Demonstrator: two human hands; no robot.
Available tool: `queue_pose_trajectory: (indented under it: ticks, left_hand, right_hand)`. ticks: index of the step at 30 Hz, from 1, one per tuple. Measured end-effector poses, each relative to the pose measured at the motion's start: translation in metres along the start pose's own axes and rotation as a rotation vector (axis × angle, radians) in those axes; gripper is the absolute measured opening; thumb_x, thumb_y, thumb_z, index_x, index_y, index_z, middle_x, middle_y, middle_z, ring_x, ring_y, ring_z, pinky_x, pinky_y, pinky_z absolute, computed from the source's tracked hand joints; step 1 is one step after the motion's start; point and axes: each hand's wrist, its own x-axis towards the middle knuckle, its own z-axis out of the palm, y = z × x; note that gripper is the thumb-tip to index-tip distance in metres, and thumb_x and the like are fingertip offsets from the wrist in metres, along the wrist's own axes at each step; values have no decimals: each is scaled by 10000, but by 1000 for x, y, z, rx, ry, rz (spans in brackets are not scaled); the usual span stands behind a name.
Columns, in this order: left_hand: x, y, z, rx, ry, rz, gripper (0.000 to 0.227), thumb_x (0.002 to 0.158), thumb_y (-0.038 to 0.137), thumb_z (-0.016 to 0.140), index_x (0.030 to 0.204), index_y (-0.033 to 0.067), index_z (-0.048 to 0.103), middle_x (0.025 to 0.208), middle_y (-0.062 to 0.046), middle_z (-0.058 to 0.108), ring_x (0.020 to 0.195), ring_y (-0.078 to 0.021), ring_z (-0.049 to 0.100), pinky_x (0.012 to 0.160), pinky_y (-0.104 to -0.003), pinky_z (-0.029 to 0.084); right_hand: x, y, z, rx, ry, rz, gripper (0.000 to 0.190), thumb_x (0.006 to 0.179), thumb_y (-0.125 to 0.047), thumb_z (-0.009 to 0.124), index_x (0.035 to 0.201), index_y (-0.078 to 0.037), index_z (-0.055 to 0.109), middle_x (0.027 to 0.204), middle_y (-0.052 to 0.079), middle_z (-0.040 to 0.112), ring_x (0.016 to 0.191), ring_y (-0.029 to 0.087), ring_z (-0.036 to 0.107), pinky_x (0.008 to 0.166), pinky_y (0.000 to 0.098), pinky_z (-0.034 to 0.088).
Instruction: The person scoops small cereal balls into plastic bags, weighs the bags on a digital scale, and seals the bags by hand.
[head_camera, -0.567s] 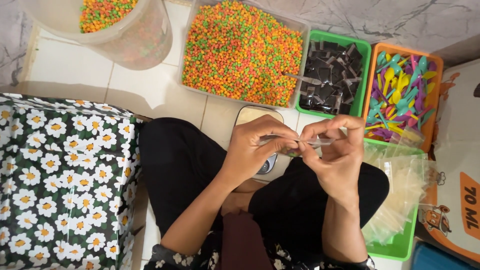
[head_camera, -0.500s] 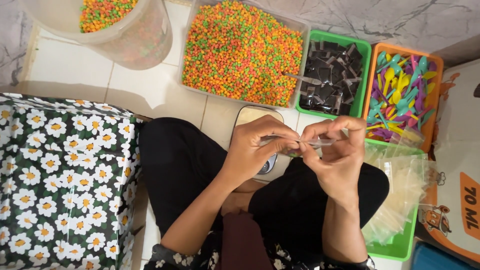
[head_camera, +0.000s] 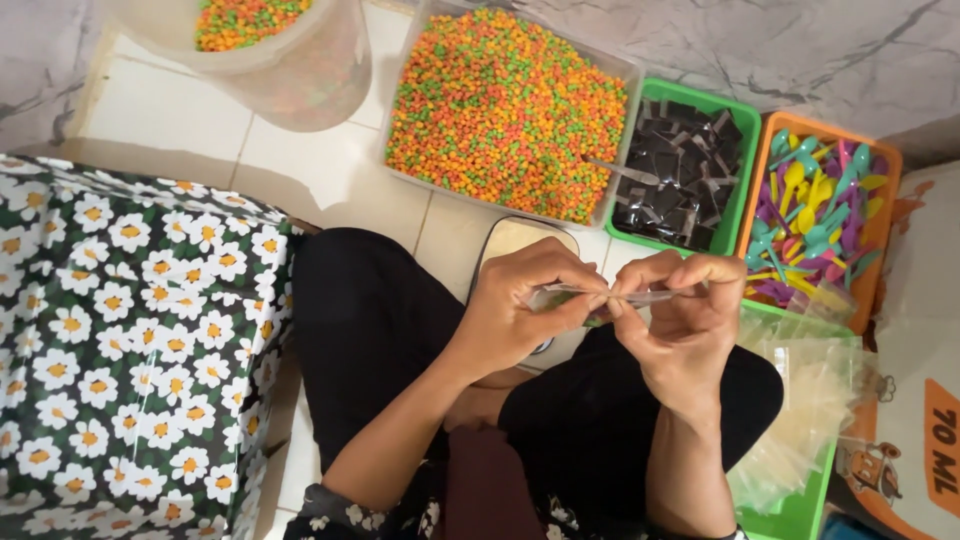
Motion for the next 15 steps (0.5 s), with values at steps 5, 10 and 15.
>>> queue_pose_trajectory:
  ticks: [5, 10, 15]
  left_hand:
    - [-5, -7, -10, -72, 78, -7, 153, 877, 3, 774, 1022, 51, 771, 894, -106, 702, 880, -169, 695, 878, -379, 592]
    - [-16, -1, -64, 158, 205, 31, 109, 997, 226, 697, 1101, 197, 713, 950, 23, 715, 852, -79, 641, 782, -197, 542]
    - [-52, 32, -144, 293, 495, 47, 122, 984, 173, 702, 1069, 87, 725, 1007, -43, 707, 921, -131, 673, 811, -252, 540]
  right_hand:
    - [-1, 21, -4, 4, -2, -4, 661, 768, 144, 807, 1195, -54, 343, 960, 243, 689, 914, 261, 648, 875, 360, 519]
    - [1, 48, -41, 5, -109, 1, 710, 906, -1, 693, 1475, -134, 291, 1454, 307, 517, 1254, 305, 564, 1133, 384, 467]
    - [-20, 166, -155, -297, 151, 82, 543, 1039, 78, 692, 1530, -43, 494, 1425, 165, 587, 1305, 233, 594, 1127, 328, 522]
